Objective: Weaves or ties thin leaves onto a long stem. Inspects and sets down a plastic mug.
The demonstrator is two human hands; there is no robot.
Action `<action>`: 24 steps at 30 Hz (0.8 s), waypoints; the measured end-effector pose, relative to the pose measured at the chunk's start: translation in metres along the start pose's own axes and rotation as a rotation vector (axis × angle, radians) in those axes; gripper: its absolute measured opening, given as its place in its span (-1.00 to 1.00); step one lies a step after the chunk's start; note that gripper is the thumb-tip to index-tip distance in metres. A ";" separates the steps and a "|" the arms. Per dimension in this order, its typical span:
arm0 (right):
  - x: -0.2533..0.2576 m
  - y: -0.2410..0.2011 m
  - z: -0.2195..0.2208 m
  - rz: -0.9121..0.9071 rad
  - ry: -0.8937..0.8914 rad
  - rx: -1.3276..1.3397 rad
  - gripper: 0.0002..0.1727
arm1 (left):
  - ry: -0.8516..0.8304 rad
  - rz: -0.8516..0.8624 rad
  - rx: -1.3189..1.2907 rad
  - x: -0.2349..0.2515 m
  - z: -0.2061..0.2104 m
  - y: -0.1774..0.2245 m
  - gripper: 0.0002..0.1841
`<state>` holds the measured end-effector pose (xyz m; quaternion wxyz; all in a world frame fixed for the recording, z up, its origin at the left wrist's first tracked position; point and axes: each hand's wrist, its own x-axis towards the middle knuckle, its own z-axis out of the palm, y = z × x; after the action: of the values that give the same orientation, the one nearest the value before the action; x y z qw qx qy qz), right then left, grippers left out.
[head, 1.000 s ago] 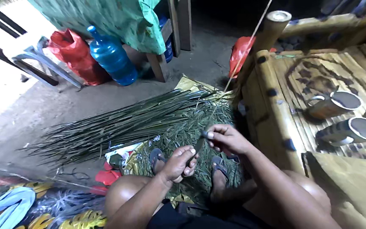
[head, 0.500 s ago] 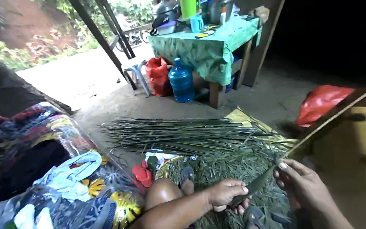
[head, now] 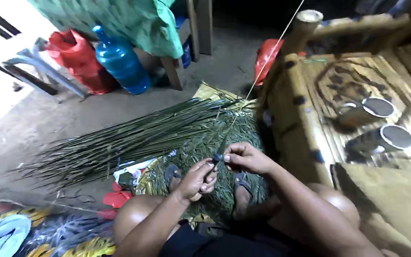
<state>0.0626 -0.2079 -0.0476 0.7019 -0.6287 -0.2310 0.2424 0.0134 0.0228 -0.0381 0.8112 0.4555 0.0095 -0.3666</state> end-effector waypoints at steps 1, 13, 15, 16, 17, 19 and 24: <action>0.001 -0.002 -0.004 -0.001 0.046 -0.013 -0.78 | -0.012 -0.005 -0.002 0.000 -0.001 0.000 -0.72; -0.002 -0.011 -0.021 0.061 0.303 0.059 -0.78 | 0.132 0.030 0.176 -0.005 0.001 -0.005 -0.76; -0.002 -0.004 -0.004 0.105 0.114 0.073 -0.77 | 0.183 0.097 0.273 -0.003 0.001 -0.006 -0.77; -0.001 -0.002 0.001 0.116 0.062 0.087 -0.77 | 0.205 0.128 0.334 -0.002 0.000 -0.006 -0.78; 0.000 -0.002 0.002 0.118 0.050 0.094 -0.77 | 0.217 0.153 0.383 -0.002 0.000 -0.006 -0.79; 0.001 -0.004 -0.005 0.098 0.082 0.073 -0.77 | 0.221 0.199 0.456 -0.002 -0.002 -0.006 -0.80; 0.002 -0.003 -0.019 0.013 0.105 -0.051 -0.76 | 0.225 0.235 0.512 0.002 0.000 -0.004 -0.80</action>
<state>0.0764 -0.2212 -0.0464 0.6950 -0.6599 -0.1958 0.2077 0.0123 0.0208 -0.0417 0.7005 0.6811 -0.0462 -0.2079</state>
